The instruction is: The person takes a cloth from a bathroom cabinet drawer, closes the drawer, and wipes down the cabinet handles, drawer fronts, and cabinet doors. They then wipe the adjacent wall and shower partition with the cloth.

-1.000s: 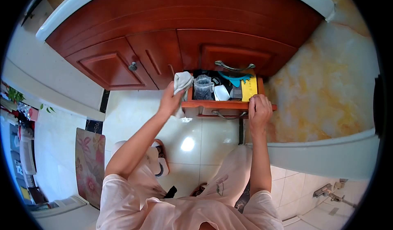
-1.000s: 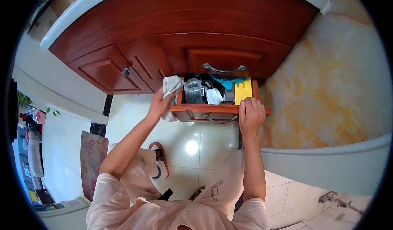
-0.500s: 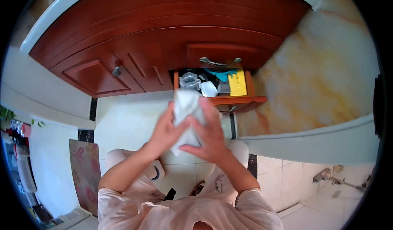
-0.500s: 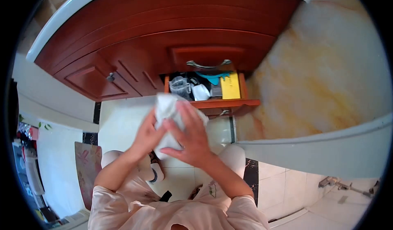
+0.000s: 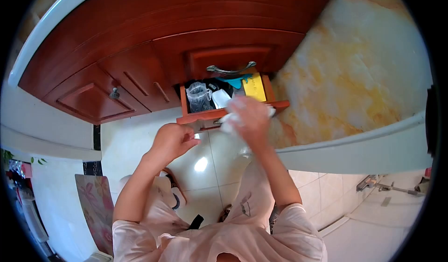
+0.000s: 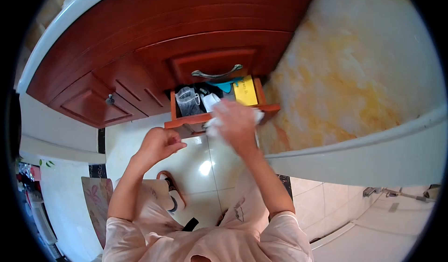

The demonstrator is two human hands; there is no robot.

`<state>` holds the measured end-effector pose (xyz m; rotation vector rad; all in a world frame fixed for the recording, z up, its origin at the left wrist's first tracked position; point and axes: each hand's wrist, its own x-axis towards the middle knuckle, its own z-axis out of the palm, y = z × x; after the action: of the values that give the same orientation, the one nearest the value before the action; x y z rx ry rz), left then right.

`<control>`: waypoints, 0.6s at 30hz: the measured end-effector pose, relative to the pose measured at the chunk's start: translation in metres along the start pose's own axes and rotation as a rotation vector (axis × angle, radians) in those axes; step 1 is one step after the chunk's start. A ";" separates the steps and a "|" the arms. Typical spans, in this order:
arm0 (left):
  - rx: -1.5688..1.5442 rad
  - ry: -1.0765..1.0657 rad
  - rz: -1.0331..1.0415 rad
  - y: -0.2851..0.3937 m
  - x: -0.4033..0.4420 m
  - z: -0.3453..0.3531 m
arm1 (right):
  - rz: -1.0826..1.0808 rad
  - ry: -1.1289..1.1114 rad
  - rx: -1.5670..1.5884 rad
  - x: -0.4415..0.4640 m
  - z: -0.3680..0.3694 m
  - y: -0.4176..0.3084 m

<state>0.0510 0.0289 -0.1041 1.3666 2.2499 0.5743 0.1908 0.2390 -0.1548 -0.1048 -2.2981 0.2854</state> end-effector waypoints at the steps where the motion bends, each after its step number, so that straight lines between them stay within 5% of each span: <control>1: -0.007 0.100 0.073 -0.005 0.002 0.006 | 0.051 0.069 -0.013 -0.007 -0.008 0.017; 3: -0.009 0.296 0.219 -0.020 0.005 0.020 | 0.258 0.178 -0.076 -0.022 -0.032 0.032; 4: -0.074 0.180 0.100 -0.011 0.004 0.011 | 0.378 0.256 -0.041 -0.029 -0.041 0.035; 13: -0.184 0.303 0.030 -0.034 0.039 0.004 | 1.152 0.683 0.806 -0.083 0.041 0.048; 18: -0.326 0.356 0.010 -0.061 0.068 0.008 | 1.184 0.919 0.940 -0.050 0.057 0.062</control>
<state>-0.0157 0.0650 -0.1550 1.1831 2.2793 1.2110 0.1815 0.2813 -0.2425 -0.8828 -0.8118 1.4873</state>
